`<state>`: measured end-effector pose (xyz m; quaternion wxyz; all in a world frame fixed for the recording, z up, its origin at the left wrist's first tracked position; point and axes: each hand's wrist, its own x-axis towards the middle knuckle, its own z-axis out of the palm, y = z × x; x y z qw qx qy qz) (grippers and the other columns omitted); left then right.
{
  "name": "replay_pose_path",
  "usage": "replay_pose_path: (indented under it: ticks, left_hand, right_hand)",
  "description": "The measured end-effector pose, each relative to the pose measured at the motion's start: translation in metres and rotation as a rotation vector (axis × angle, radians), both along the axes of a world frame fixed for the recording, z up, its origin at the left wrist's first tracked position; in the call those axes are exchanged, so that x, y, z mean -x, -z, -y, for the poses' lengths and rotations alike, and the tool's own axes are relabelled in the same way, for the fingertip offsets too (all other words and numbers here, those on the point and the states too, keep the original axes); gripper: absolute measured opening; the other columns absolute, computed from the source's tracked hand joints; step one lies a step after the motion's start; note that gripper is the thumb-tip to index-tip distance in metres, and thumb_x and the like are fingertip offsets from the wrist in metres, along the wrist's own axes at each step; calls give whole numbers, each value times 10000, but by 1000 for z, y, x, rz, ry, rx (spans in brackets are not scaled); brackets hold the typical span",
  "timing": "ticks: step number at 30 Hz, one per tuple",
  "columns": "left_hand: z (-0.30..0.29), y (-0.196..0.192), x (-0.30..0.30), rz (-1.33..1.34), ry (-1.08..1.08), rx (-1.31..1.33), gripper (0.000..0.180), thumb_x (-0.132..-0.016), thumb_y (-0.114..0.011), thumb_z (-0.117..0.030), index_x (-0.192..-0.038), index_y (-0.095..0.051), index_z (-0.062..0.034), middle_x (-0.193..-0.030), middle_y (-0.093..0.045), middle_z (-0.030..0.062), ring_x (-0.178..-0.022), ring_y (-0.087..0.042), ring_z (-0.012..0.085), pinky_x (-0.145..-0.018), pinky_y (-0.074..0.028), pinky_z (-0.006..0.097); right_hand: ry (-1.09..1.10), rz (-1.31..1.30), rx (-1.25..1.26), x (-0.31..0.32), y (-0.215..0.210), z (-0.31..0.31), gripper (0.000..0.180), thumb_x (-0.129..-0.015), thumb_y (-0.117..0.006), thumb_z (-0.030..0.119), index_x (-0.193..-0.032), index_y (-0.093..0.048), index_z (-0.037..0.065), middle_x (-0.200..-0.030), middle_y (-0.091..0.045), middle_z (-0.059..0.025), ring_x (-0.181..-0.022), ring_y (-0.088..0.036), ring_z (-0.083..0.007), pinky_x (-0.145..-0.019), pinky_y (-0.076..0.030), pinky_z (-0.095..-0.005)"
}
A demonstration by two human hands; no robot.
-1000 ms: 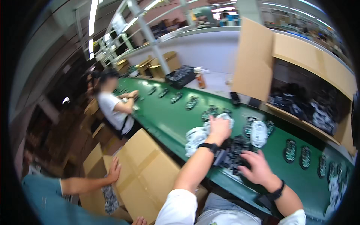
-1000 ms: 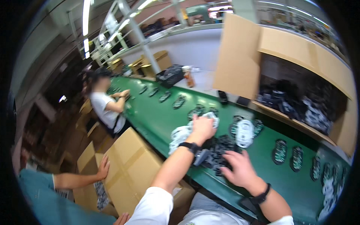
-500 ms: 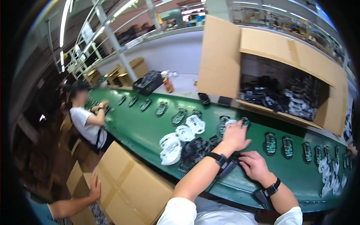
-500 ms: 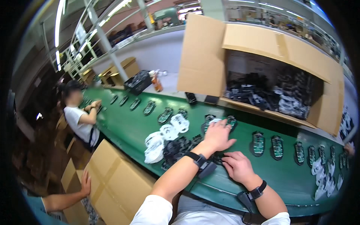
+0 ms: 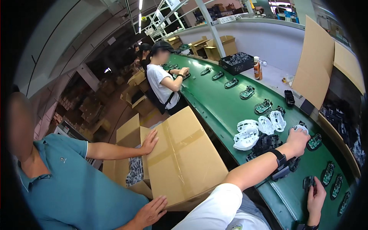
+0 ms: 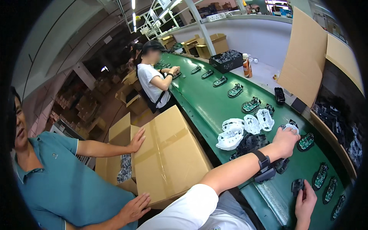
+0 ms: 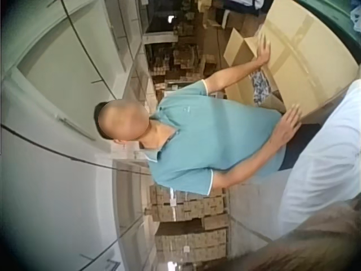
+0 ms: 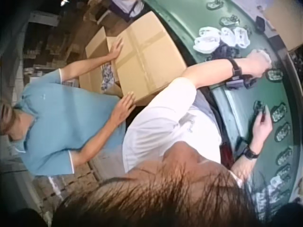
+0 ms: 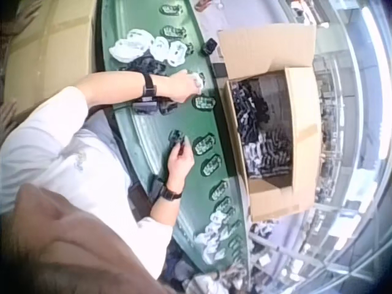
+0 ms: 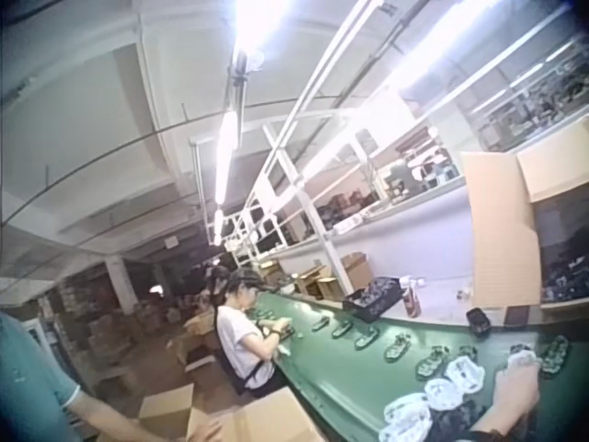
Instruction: The person assembles small electronic devices by hand at a factory workstation. They pick up white plastic casings and black internal components, fit them together, and place the assembled units on a green conveyor belt. The person also handles small plastic bags containing parts and interacts with a cardboard box.
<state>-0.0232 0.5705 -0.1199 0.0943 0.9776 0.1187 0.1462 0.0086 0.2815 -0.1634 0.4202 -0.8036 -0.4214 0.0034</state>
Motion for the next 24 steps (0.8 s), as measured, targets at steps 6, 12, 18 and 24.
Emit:
replay_pose_path:
  ticks: [6, 12, 18, 24]
  left_hand:
    - [-9, -24, 0, 343, -96, 263, 188, -827, -732, -263, -934, -753, -109, -985, -738, 94, -977, -665, 318, -770, -476, 452]
    - [20, -38, -5, 780, 219, 457, 280, -811, -702, -90, -1088, -687, -51, -1124, -677, 179, -1088, -625, 374, -920, -485, 458]
    - [98, -21, 25, 730, 409, 1002, 648, -834, -668, -36, -1425, -422, 61, -1205, -634, 260, -1184, -600, 445, -1009, -484, 431]
    - [143, -14, 68, 941, 358, 783, 660, -835, -708, -69, -1436, -471, 60, -1166, -688, 198, -904, -673, 362, -809, -539, 414]
  right_hand:
    - [14, 75, 214, 22, -41, -2, 443, -797, -688, 2, -1236, -643, -42, -1021, -654, -195, -872, -635, -318, -783, -513, -389]
    - [-148, 79, 249, 15, -30, 1, 662, -673, -763, 43, -1313, -602, -7, -1399, -556, -234, -1278, -524, -418, -1118, -406, -460]
    - [-220, 21, 294, 19, -52, -8, 598, -722, -760, 128, -1254, -568, -67, -1252, -591, -245, -1138, -562, -447, -1034, -435, -463]
    - [-181, -417, -220, -17, 6, 10, 564, -973, -599, 247, -1443, -436, -19, -1343, -561, -141, -1210, -560, -251, -1037, -444, -386]
